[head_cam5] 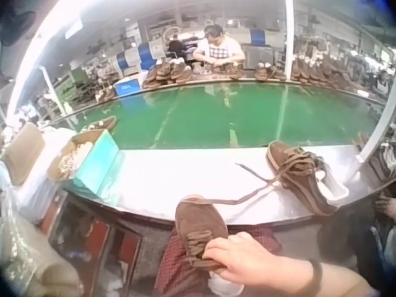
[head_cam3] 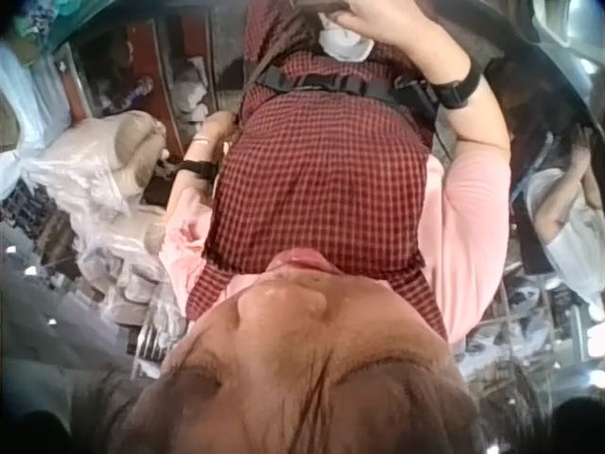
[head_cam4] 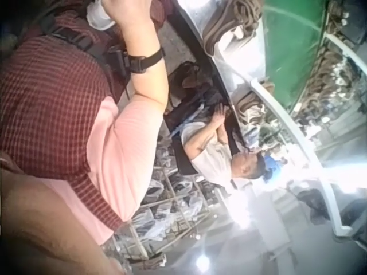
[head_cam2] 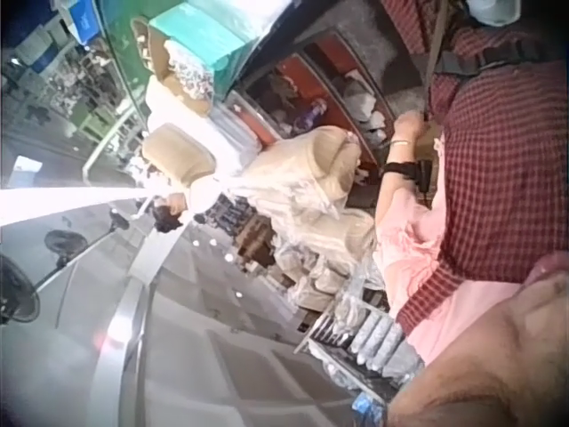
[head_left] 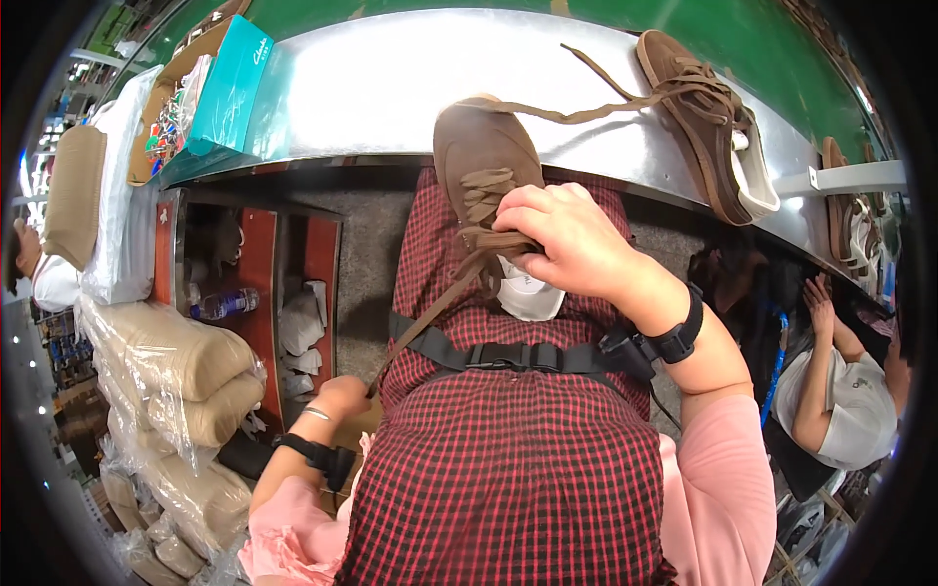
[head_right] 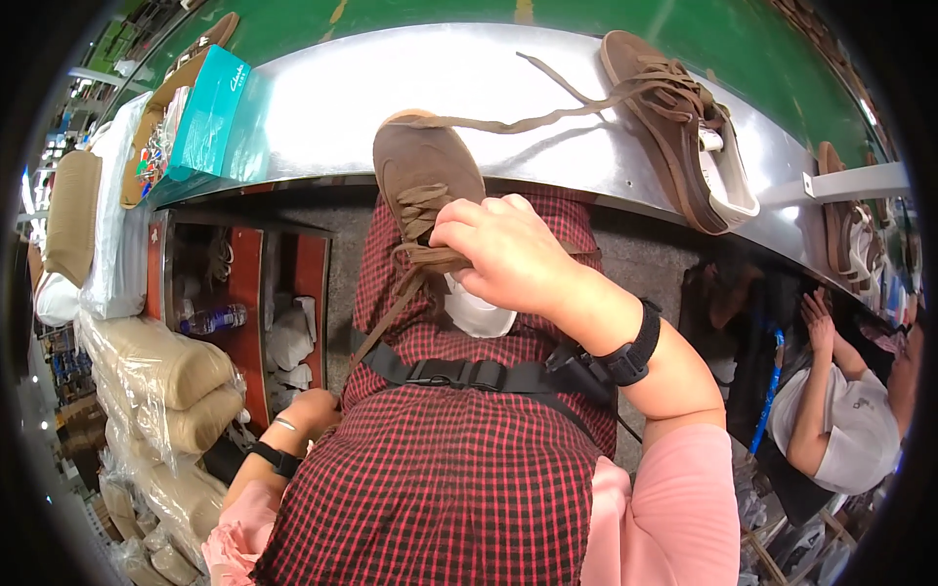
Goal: The recorder is threading and tying laces on several pairs of brown shoes at a manufacturing station.
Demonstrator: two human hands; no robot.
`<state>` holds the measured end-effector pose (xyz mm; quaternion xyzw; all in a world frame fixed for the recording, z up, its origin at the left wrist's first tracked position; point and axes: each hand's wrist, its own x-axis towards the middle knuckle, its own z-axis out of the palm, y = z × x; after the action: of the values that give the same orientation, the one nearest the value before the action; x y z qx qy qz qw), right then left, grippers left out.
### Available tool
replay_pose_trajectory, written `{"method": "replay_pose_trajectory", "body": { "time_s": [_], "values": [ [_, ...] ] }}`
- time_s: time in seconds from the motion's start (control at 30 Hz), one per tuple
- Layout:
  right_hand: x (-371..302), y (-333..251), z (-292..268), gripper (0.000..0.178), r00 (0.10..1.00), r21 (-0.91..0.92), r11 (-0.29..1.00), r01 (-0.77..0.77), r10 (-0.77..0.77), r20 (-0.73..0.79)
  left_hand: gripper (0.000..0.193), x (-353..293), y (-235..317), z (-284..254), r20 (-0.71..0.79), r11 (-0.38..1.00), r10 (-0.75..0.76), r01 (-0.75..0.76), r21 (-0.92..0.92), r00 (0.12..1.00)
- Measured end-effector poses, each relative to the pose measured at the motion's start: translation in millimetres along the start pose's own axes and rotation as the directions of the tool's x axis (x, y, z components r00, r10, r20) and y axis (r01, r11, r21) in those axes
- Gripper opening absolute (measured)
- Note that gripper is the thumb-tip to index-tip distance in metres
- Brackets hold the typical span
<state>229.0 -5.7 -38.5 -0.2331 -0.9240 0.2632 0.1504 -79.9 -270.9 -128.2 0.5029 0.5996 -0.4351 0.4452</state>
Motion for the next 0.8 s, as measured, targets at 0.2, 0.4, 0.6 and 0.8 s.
{"method": "replay_pose_trajectory", "body": {
  "time_s": [0.2,0.4,0.6,0.8],
  "values": [
    [-58,7,13,0.063,0.955,0.091,0.98,-0.178,0.194,-0.225,0.026,-16,-3,-71,-0.529,0.981,0.065,-0.152,-0.121,0.846],
    [-77,-1,-36,0.038,0.915,0.206,0.896,-0.394,0.404,-0.006,0.014,-86,35,-175,-0.958,0.576,0.126,-0.805,-0.141,0.258],
    [-56,-59,-136,0.028,0.98,0.315,0.949,-0.015,0.077,-0.185,0.029,-153,127,-241,-0.917,0.138,0.394,-0.99,0.003,0.052],
    [-48,-56,-147,0.027,0.987,0.477,0.866,0.147,-0.098,-0.126,0.039,-182,148,-246,-0.33,0.193,0.906,-0.952,-0.236,0.265]
  ]
}}
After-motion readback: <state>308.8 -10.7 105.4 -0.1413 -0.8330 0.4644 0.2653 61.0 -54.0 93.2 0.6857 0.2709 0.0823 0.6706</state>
